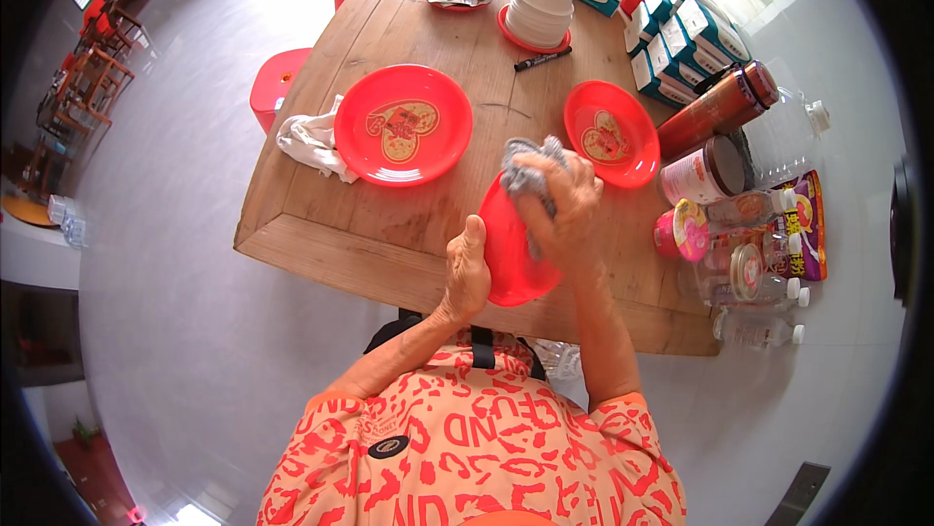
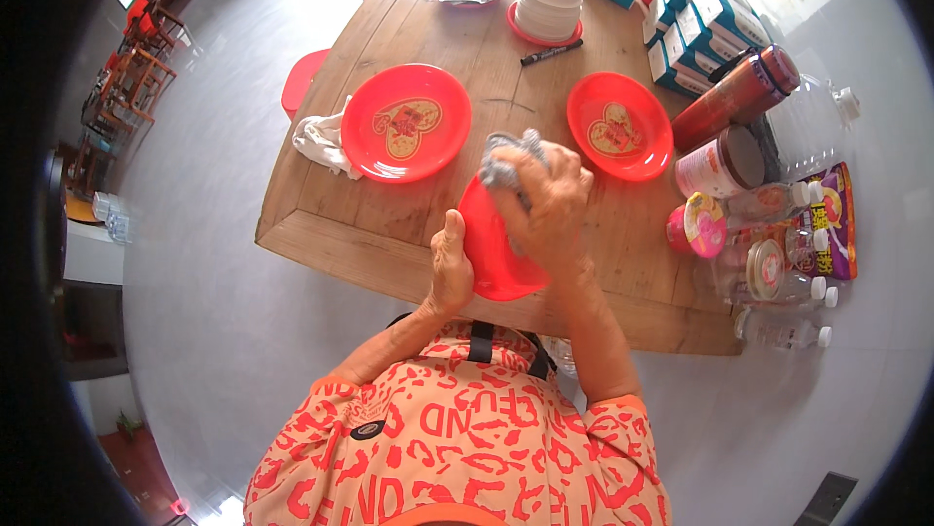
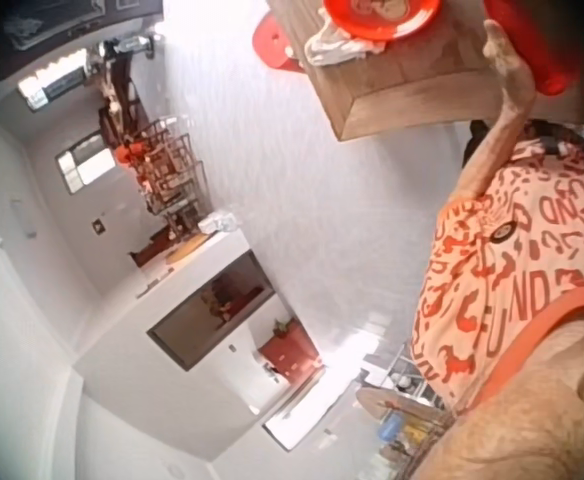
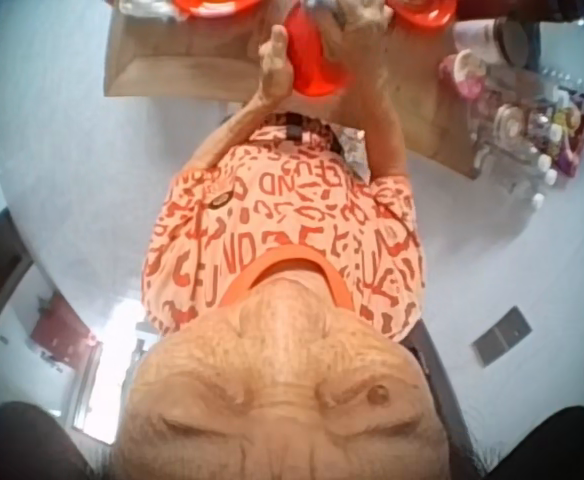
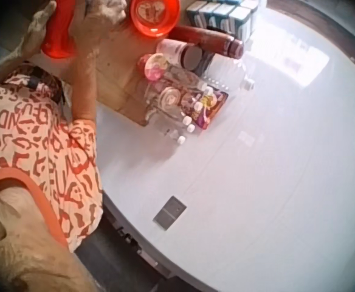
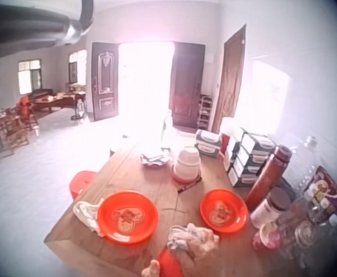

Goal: The person wipes the surface of red plastic plates with a grey cloth. They handle the plates one at a time, wiping the top surface, flipping them to wipe the underside, and then placing them back on the table. The task is performed at a wooden table with other items like bottles and stacked bowls nearby.

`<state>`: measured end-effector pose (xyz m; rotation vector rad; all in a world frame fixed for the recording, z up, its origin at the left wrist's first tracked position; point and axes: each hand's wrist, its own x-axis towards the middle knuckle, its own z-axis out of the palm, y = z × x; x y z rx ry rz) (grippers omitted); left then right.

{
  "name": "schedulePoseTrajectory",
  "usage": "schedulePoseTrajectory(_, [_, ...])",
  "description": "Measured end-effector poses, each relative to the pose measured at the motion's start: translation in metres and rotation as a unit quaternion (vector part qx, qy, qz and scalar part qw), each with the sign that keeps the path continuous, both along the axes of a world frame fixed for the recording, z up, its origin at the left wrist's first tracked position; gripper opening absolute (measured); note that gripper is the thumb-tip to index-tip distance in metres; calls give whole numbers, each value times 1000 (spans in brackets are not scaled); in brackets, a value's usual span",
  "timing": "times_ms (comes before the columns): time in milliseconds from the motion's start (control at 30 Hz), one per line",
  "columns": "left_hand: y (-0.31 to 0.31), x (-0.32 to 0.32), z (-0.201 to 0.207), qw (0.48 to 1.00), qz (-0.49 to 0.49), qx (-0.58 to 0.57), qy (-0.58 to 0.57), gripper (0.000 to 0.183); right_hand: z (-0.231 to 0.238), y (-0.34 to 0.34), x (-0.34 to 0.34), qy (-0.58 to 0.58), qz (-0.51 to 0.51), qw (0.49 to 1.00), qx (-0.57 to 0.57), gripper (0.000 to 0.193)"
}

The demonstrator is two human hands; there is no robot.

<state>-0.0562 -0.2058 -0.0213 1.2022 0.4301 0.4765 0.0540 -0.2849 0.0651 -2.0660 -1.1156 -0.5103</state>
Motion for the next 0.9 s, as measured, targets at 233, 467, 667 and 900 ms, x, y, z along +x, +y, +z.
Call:
schedulePoseTrajectory(233, [-8, 3, 4, 998, 34, 41, -44, 54, 10, -10, -8, -38, 87, 995, -33, 35])
schedulePoseTrajectory(467, [-7, -6, 13, 994, 8, 92, -55, 49, 20, -17, 1, 41, 105, 993, -42, 33])
schedulePoseTrajectory(667, [-4, -13, -1, 993, -13, 112, -42, 45, 22, -35, 46, 342, 192, 919, 32, 35])
schedulePoseTrajectory(900, [15, -11, 28, 970, -202, -52, -129, 32, 21, -48, 60, 276, 248, 928, 25, 35])
